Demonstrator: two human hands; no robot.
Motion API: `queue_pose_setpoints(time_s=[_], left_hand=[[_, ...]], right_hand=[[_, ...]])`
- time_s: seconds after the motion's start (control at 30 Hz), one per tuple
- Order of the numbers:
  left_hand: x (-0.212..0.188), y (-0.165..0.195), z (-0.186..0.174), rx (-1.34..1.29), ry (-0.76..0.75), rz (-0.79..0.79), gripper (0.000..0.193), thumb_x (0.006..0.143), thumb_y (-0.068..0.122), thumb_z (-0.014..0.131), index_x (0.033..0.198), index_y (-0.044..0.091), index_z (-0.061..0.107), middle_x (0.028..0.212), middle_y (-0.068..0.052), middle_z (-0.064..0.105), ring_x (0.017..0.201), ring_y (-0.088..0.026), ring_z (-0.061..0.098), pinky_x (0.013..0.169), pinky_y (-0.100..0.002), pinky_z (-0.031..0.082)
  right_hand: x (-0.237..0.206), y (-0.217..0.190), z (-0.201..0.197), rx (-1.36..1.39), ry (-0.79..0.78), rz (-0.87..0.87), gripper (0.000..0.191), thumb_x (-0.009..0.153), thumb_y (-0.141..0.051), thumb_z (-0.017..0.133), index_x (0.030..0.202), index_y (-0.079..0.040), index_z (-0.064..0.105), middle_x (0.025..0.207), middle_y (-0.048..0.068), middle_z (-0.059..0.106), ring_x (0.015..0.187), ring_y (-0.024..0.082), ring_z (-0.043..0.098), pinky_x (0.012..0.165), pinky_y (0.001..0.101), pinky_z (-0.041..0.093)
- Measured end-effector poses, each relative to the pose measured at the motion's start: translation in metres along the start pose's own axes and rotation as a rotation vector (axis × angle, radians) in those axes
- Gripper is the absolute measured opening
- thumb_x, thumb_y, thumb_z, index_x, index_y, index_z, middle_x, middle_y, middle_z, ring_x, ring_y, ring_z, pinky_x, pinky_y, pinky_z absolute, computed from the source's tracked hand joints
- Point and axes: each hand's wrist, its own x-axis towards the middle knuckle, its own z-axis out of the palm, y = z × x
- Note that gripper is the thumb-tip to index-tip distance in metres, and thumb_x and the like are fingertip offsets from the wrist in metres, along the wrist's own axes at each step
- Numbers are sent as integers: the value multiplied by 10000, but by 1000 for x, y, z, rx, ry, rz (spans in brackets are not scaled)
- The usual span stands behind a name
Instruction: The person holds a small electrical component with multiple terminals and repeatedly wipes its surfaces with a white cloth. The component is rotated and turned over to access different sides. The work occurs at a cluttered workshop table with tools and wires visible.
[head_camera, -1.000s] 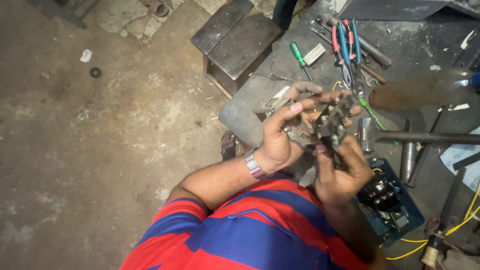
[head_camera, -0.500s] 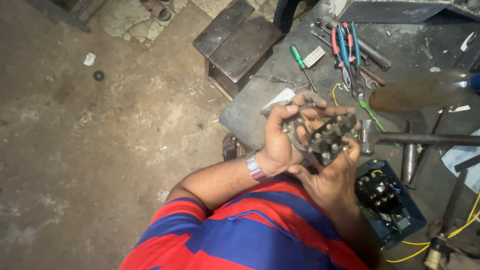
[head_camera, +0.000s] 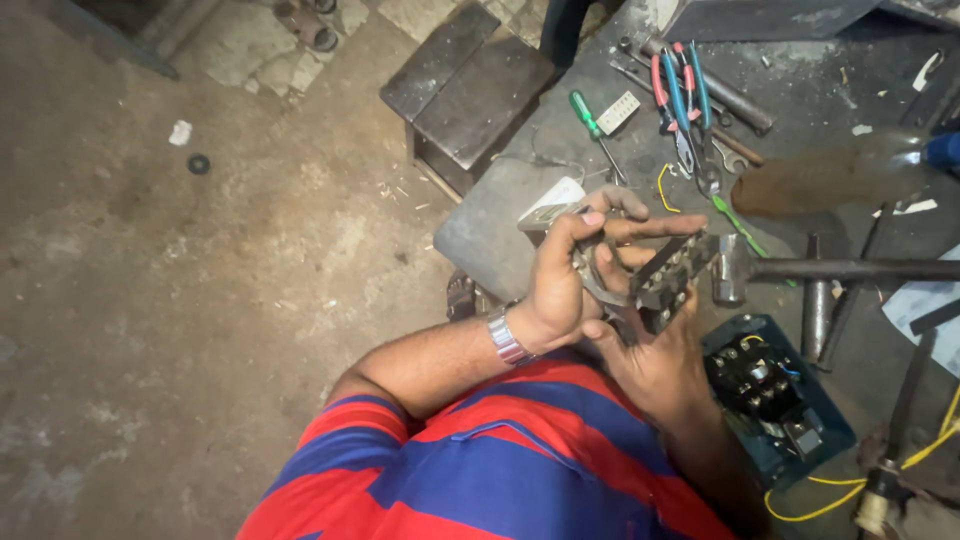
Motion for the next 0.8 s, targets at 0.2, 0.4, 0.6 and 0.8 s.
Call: queue_pose_setpoints(time_s=[0.2,0.4,0.6,0.8], left_hand=[[0,11,15,146,-92,9,358,1059,299,445,1306,40,428,1501,-434,429,1398,-480,496,1188,-492,457],[-4,31,32,577,-408,80,756,985,429,645,1610,182,299,1700,-238,195,1516,-362,310,1250,-475,401],[-2,44,38,871,-557,235,679,955,477,684,1579,345,453,1702,-118,143,1554,-301,301,1272,-414,353],[-9,21,32,304,-370,14,670,969,382,738,1513,75,495,1588,-309,343,1461,-430,415,1254,-529,360]], right_hand=[[-23,13,8,444,70,102,413,983,-3,618,1396,-23,612,1306,180,700,1191,307,700,1031,406,534],[-54,26,15,1310,306,553,505,971,-54,581,1453,67,492,1359,233,658,1190,288,659,1040,416,526],[-63,33,23,1714,255,658,488,955,-129,599,1380,103,535,1337,243,647,1223,342,659,1035,483,526],[-62,26,16,1224,183,594,373,977,-67,629,1281,144,678,1068,238,707,936,294,643,871,417,538]])
